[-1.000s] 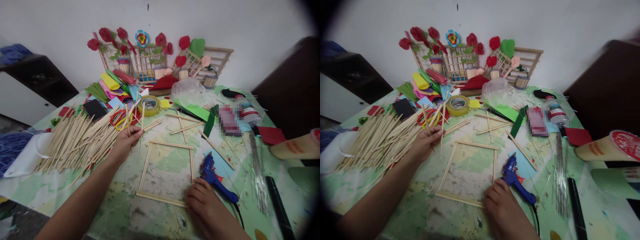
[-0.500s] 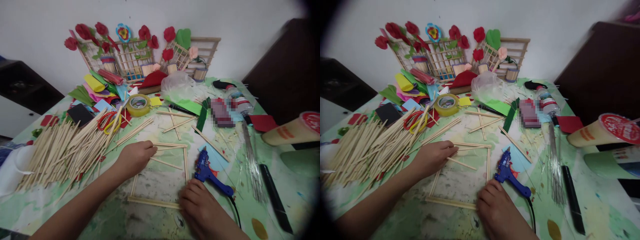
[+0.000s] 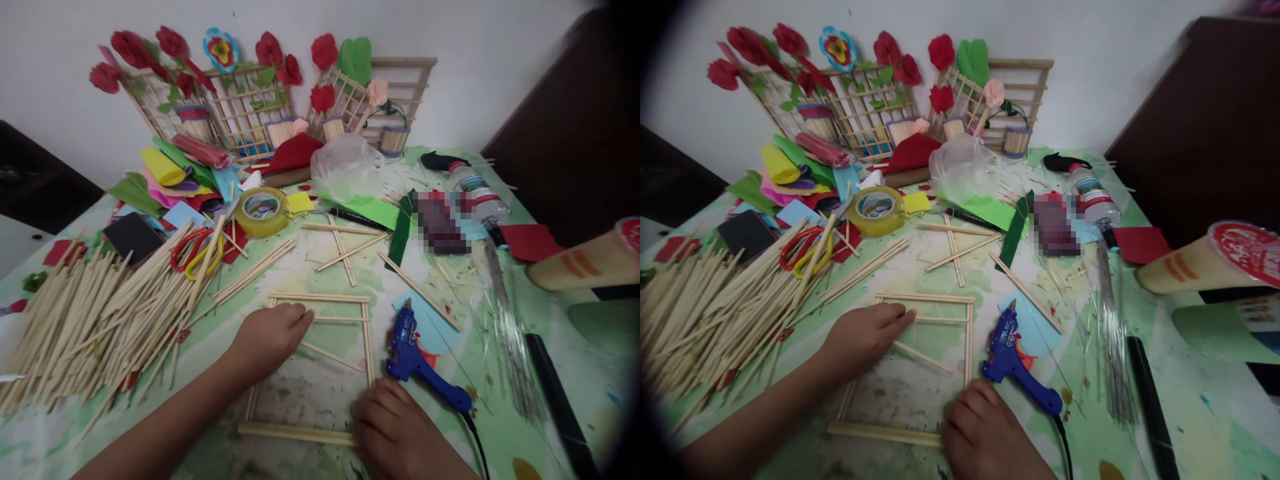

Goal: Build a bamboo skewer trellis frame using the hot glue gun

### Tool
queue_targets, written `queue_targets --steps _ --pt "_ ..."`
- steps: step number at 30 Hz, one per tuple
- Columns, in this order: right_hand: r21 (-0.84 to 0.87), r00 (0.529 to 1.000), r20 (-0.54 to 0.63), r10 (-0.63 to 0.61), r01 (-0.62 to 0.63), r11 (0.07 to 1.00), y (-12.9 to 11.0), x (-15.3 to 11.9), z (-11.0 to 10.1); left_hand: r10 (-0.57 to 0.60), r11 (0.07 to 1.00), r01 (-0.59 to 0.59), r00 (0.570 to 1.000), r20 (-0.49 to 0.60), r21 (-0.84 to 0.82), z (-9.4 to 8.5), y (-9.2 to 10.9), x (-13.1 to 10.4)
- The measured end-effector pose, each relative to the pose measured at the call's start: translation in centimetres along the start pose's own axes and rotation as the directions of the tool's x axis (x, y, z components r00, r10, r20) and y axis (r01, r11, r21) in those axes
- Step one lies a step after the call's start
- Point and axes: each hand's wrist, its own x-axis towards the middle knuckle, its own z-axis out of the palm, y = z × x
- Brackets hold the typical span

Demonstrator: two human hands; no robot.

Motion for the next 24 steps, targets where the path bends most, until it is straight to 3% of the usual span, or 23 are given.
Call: queue_targets --steps 4,15,24 --pt "-0.016 0.998 -0.053 -0.046 0.046 0.999 0.4 0.0 0.1 0.02 1.0 -0.02 1.0 -0.007 0.019 0.4 0.0 0.0" --pt "-0.081 0.998 0.053 -0.031 0.035 0.996 0.6 -0.4 0.1 0.042 0.998 -0.04 0.999 -0.035 0.041 0.3 0.0 0.7" --pt "-0.041 1.0 0.003 -0.006 0.006 0.999 0.6 -0.2 0.2 0.008 1.0 -0.008 0.999 0.037 -0.006 0.1 0.0 1.1"
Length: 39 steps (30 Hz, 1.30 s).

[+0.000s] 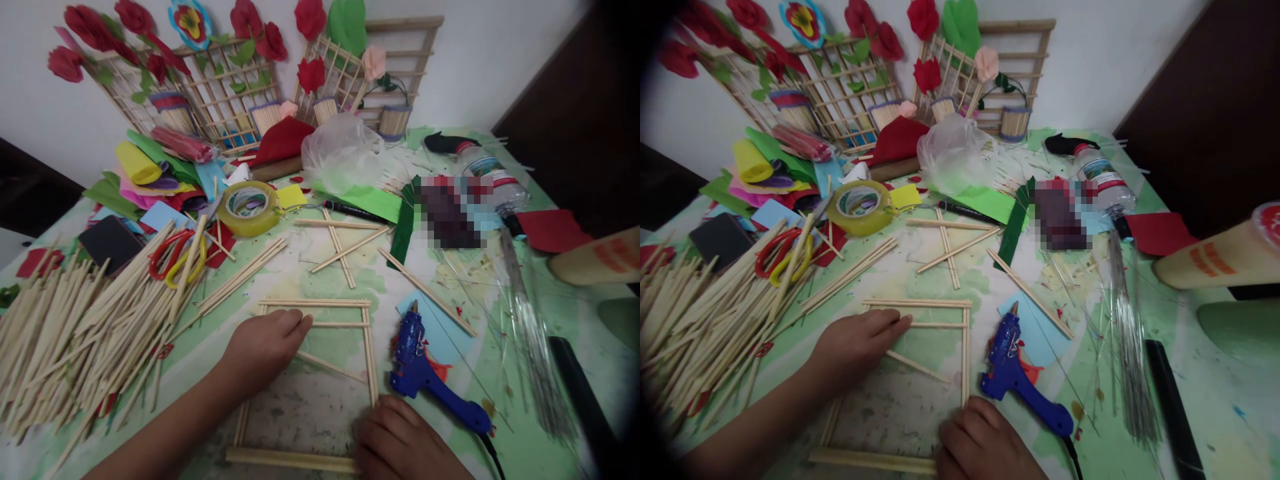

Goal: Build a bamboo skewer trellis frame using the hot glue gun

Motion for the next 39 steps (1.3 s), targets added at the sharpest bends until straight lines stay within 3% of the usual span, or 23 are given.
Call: queue_targets --steps 14,19,28,33,36,39 --pt "-0.017 0.998 0.067 0.002 -0.001 1.0 -0.1 0.2 -0.6 0.003 1.0 -0.003 1.0 0.029 -0.01 0.5 -0.1 0.0" --pt "-0.007 0.996 0.089 0.006 -0.006 1.0 -0.1 0.1 -0.6 0.0 1.0 0.0 1.0 -0.011 -0.022 1.3 -0.1 -0.1" --pt "-0.006 1.0 0.022 0.002 -0.002 1.0 0.0 0.1 -0.3 0.015 0.999 -0.013 0.999 0.036 -0.034 0.2 0.0 0.3" --pt "-0.027 0.999 0.036 0.002 -0.001 1.0 0.0 0.1 -0.2 -0.023 0.996 0.025 1.0 0.016 -0.08 0.8 0.1 0.4" --pt "-0.046 0.999 0.039 -0.008 0.01 0.999 0.0 0.0 -0.2 -0.027 0.992 0.019 0.998 -0.063 -0.122 1.3 -0.1 0.2" --pt "-0.045 0.999 0.029 -0.019 0.02 0.999 0.1 0.0 -0.1 -0.029 0.982 -0.031 0.949 -0.314 -0.184 0.5 -1.4 -0.4"
